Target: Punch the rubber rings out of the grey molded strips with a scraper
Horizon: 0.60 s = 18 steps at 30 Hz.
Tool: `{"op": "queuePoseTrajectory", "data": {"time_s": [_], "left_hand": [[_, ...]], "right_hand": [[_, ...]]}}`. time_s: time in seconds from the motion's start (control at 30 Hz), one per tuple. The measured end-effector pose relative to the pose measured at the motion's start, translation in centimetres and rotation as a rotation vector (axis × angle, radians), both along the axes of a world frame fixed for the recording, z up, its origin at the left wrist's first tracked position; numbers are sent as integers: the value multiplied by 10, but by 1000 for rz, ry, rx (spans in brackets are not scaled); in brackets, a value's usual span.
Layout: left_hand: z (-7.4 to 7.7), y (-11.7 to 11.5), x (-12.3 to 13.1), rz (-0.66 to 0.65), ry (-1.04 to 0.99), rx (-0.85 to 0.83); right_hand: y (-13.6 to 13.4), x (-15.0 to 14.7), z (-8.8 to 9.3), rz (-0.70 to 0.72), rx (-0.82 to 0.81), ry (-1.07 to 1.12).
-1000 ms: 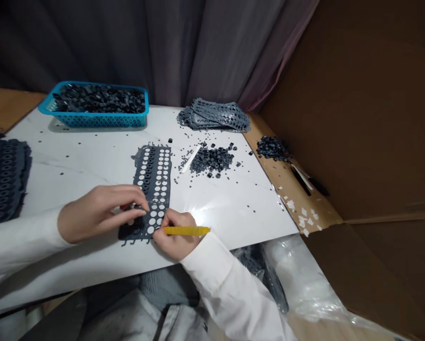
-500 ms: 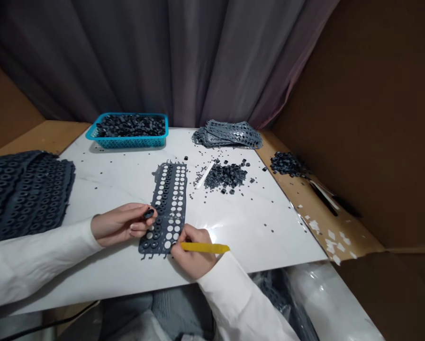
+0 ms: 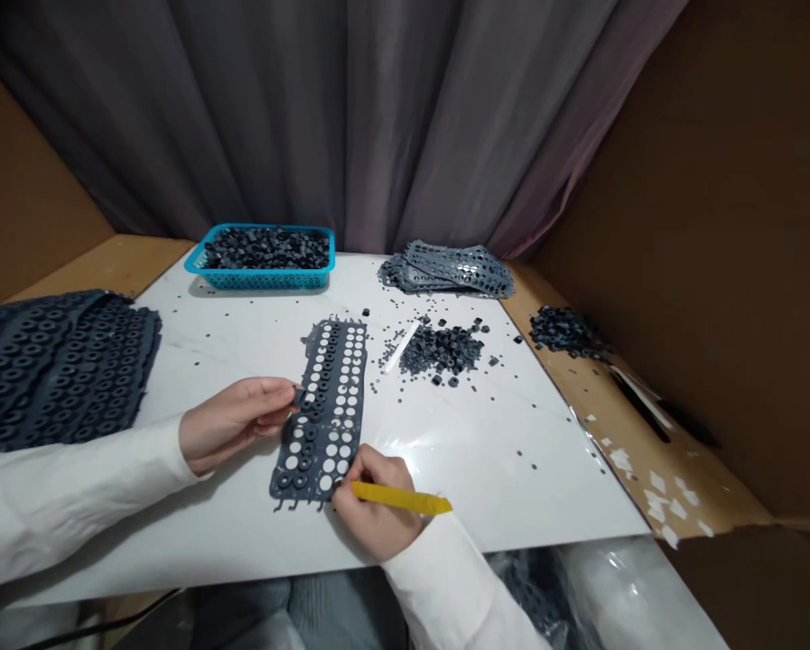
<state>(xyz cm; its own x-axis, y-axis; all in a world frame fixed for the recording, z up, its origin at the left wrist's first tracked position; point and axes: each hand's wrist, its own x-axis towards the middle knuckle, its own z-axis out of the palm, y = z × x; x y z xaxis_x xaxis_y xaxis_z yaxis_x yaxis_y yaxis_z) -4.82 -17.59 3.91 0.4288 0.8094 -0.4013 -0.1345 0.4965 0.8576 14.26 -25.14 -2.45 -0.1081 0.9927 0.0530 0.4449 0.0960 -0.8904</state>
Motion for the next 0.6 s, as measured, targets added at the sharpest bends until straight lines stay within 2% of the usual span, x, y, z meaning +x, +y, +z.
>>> {"op": "queuePoseTrajectory", "data": {"time_s": [0.1, 0.17, 0.23, 0.33, 0.4, 0.43, 0.5, 0.6], "left_hand": [[5, 2, 1, -3, 67, 55], [7, 21, -4, 38, 145, 140], [10, 62, -19, 171, 267, 309], [18, 150, -62, 493, 562, 662], [25, 206, -95, 625, 819, 762], [29, 229, -109, 666, 873, 764], [32, 260, -128, 702, 934, 771], [30, 283, -138, 727, 965, 752]], "right_hand": [[0, 0, -2, 1, -7, -11], [-1, 0, -3, 4, -12, -21], [-1, 1, -4, 3, -24, -25], [0, 2, -5, 17, -52, -7], [1, 2, -6, 39, -70, 3], [1, 1, -6, 43, -78, 2], [1, 0, -7, 16, -80, -13], [0, -4, -10, -86, -58, -52]]}}
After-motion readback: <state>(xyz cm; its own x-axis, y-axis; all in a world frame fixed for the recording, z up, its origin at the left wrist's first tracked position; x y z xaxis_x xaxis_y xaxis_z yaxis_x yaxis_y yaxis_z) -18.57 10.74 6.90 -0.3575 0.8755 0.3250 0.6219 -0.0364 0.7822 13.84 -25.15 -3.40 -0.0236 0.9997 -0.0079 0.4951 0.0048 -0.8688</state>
